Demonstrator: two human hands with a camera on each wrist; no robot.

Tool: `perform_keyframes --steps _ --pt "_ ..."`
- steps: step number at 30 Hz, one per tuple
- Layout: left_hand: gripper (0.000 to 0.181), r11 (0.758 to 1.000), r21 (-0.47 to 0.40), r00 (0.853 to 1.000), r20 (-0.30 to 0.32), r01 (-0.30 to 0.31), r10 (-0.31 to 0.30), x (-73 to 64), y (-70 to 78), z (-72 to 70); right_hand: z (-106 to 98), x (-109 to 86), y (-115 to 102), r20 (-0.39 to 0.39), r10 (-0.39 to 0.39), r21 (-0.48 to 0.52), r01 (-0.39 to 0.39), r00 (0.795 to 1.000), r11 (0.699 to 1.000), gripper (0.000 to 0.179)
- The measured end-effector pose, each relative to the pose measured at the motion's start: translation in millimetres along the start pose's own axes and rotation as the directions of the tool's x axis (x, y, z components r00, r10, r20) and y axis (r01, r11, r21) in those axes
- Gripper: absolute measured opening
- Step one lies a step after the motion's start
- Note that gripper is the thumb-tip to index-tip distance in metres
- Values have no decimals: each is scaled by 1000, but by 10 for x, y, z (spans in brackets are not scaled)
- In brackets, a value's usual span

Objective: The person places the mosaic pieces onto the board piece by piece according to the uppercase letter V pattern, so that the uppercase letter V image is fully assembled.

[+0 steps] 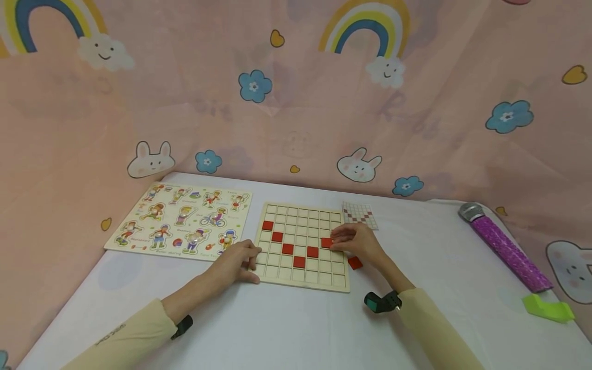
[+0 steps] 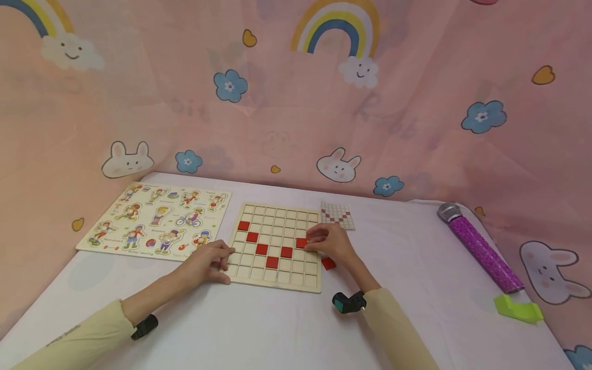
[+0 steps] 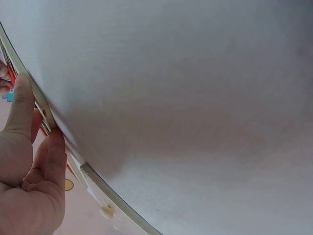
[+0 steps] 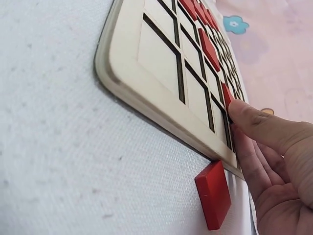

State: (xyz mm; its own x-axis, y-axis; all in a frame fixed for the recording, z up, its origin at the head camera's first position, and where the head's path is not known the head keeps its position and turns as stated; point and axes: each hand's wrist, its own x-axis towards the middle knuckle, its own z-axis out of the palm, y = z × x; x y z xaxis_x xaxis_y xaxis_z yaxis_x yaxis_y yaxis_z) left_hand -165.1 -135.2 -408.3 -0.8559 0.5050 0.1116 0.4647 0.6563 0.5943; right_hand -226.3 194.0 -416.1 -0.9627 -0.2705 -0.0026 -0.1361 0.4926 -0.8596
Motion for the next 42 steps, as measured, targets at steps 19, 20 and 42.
perform_keyframes --steps 19,20,42 --pt "36 1000 -14 1000 -6 -13 13 -2 4 -5 -2 3 4 10 18 52 -18 1000 998 33" --pt "36 1000 -7 1000 -7 -17 17 -1 3 -3 -8 -4 7 13 20 61 -21 1000 998 34" --pt "36 999 -38 1000 -10 -14 14 14 -18 21 -368 -415 258 97 31 9 -32 995 999 37"
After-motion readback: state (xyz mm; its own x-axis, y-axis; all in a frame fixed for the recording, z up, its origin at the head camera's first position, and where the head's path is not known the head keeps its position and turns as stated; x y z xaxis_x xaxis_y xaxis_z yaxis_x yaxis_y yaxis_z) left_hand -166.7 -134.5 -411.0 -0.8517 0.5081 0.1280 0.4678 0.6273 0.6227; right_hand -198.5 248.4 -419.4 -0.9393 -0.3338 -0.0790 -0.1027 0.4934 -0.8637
